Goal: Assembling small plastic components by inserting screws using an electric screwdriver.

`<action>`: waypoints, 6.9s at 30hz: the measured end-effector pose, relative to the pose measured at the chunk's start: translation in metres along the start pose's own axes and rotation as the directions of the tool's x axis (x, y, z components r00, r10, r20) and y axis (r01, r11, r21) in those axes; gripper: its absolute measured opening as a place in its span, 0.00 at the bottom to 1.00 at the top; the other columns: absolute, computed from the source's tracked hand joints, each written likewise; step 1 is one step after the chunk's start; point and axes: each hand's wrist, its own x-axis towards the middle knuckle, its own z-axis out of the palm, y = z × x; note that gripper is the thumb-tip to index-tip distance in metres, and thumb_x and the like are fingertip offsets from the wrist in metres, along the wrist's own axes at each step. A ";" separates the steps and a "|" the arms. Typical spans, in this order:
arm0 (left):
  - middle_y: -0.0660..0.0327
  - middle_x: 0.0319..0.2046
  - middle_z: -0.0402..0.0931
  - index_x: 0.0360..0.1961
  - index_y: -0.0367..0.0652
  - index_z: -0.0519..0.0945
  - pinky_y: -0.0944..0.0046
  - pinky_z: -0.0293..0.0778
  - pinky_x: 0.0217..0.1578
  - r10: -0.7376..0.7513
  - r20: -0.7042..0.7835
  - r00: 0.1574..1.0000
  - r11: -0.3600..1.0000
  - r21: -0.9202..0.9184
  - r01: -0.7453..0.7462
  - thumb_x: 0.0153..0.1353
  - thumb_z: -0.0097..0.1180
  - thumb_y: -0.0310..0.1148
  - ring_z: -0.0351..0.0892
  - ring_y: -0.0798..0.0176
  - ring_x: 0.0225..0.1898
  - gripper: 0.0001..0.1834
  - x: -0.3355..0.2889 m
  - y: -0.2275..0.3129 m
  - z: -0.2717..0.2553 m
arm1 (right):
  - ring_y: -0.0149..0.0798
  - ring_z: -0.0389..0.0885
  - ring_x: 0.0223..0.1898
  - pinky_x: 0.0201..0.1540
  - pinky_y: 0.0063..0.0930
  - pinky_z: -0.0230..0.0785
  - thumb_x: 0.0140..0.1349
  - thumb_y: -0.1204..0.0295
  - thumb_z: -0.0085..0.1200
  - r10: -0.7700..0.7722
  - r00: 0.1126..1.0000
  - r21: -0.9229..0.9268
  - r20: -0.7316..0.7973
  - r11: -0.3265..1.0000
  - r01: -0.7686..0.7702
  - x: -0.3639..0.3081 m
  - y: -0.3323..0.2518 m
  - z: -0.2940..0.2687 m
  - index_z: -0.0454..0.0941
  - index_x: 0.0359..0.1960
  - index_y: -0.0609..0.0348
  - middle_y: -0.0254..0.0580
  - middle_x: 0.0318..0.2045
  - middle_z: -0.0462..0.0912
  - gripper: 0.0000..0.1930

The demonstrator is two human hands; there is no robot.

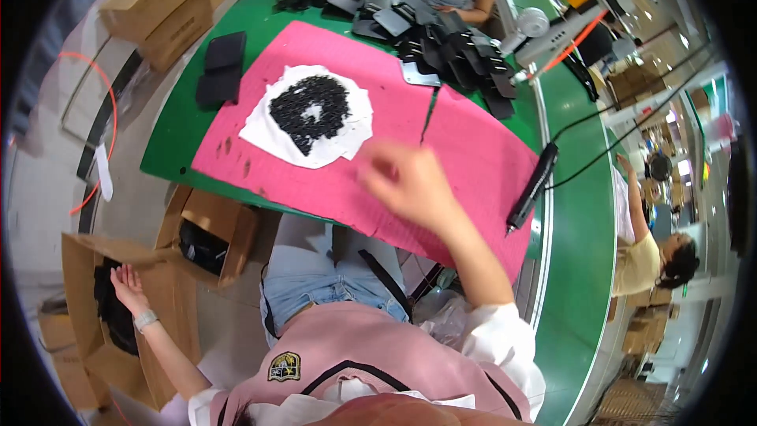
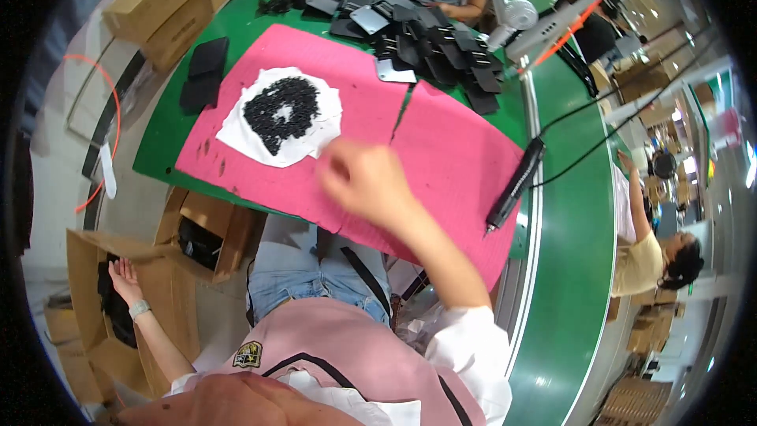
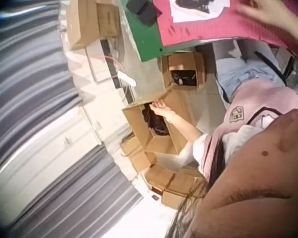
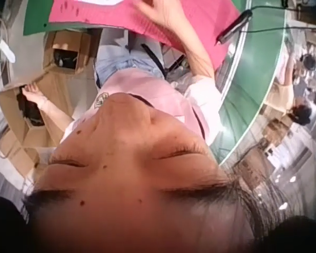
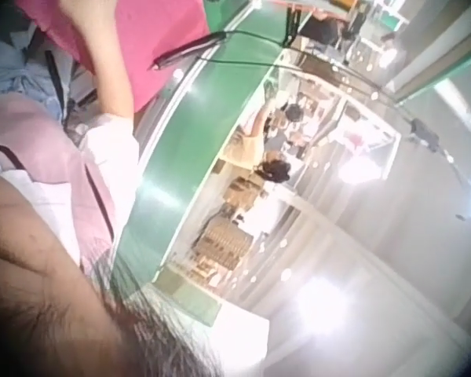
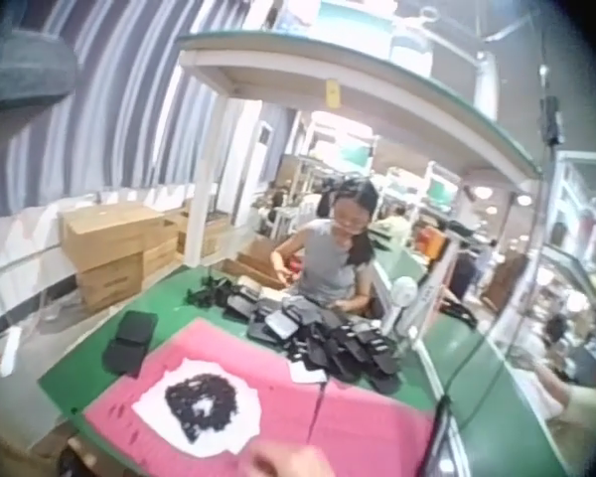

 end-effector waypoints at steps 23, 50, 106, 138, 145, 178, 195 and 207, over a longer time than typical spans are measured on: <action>0.51 0.49 0.70 0.62 0.36 0.55 0.63 0.77 0.39 0.052 0.995 0.080 0.988 -0.040 -0.149 0.66 0.49 0.43 0.77 0.60 0.44 0.31 -0.364 -0.015 0.373 | 0.45 0.83 0.38 0.33 0.32 0.76 0.52 0.78 0.50 -0.578 0.754 -0.718 -0.312 0.663 0.211 0.011 0.035 -0.015 0.73 0.48 0.69 0.53 0.43 0.80 0.19; 0.61 0.28 0.75 0.32 0.36 0.75 0.72 0.67 0.25 0.431 0.670 0.604 0.752 0.103 -0.651 0.55 0.55 0.19 0.73 0.69 0.25 0.04 -0.287 -0.055 0.210 | 0.59 0.65 0.59 0.59 0.44 0.60 0.50 0.69 0.61 -0.078 0.909 -0.631 -0.410 0.744 -0.221 -0.030 0.045 0.016 0.69 0.54 0.60 0.58 0.57 0.66 0.27; 0.46 0.62 0.62 0.62 0.36 0.64 0.55 0.54 0.62 -0.360 -0.628 0.690 0.743 0.254 0.619 0.53 0.55 0.63 0.57 0.45 0.65 0.47 0.129 -0.411 0.060 | 0.59 0.58 0.65 0.65 0.42 0.51 0.64 0.43 0.37 0.505 0.684 -0.196 0.526 0.855 -0.481 0.100 0.112 0.802 0.53 0.67 0.59 0.58 0.65 0.59 0.39; 0.38 0.62 0.54 0.63 0.46 0.62 0.38 0.55 0.59 0.138 -0.508 0.850 0.580 0.738 0.346 0.46 0.64 0.54 0.53 0.36 0.62 0.45 0.173 -0.403 0.029 | 0.56 0.61 0.63 0.63 0.37 0.55 0.57 0.42 0.49 0.353 0.724 0.087 0.592 0.865 -0.493 0.111 0.139 0.826 0.54 0.66 0.62 0.60 0.64 0.60 0.44; 0.48 0.64 0.49 0.60 0.64 0.67 0.22 0.51 0.53 0.283 -0.141 0.949 0.285 0.957 0.057 0.36 0.66 0.55 0.41 0.29 0.64 0.44 0.142 -0.445 0.070 | 0.50 0.64 0.62 0.61 0.35 0.56 0.53 0.45 0.56 0.349 0.585 0.018 0.732 0.849 -0.528 0.117 0.134 0.817 0.61 0.62 0.64 0.55 0.61 0.65 0.42; 0.52 0.53 0.68 0.46 0.54 0.79 0.43 0.62 0.54 0.486 0.153 0.860 0.452 0.799 -0.398 0.34 0.64 0.38 0.62 0.38 0.55 0.29 0.131 -0.370 0.127 | 0.39 0.72 0.52 0.55 0.31 0.65 0.59 0.55 0.52 0.197 0.499 0.509 0.844 -0.002 -0.861 0.112 0.108 0.766 0.59 0.65 0.55 0.42 0.53 0.71 0.34; 0.57 0.53 0.69 0.44 0.63 0.78 0.44 0.63 0.44 0.563 0.411 0.717 0.193 0.778 -0.597 0.33 0.64 0.41 0.62 0.42 0.57 0.28 0.054 -0.150 0.108 | 0.40 0.75 0.51 0.55 0.36 0.67 0.62 0.48 0.41 -0.029 0.607 0.470 0.794 -0.605 -0.643 0.080 -0.040 0.675 0.71 0.53 0.52 0.40 0.50 0.76 0.26; 0.51 0.53 0.68 0.42 0.50 0.81 0.41 0.67 0.51 0.639 0.733 0.230 -0.302 0.515 -0.802 0.45 0.58 0.41 0.65 0.36 0.54 0.20 -0.054 0.133 0.211 | 0.38 0.70 0.55 0.60 0.34 0.62 0.63 0.55 0.43 -0.176 0.850 0.466 0.497 -0.771 -0.433 0.169 -0.256 0.429 0.55 0.67 0.51 0.41 0.56 0.70 0.31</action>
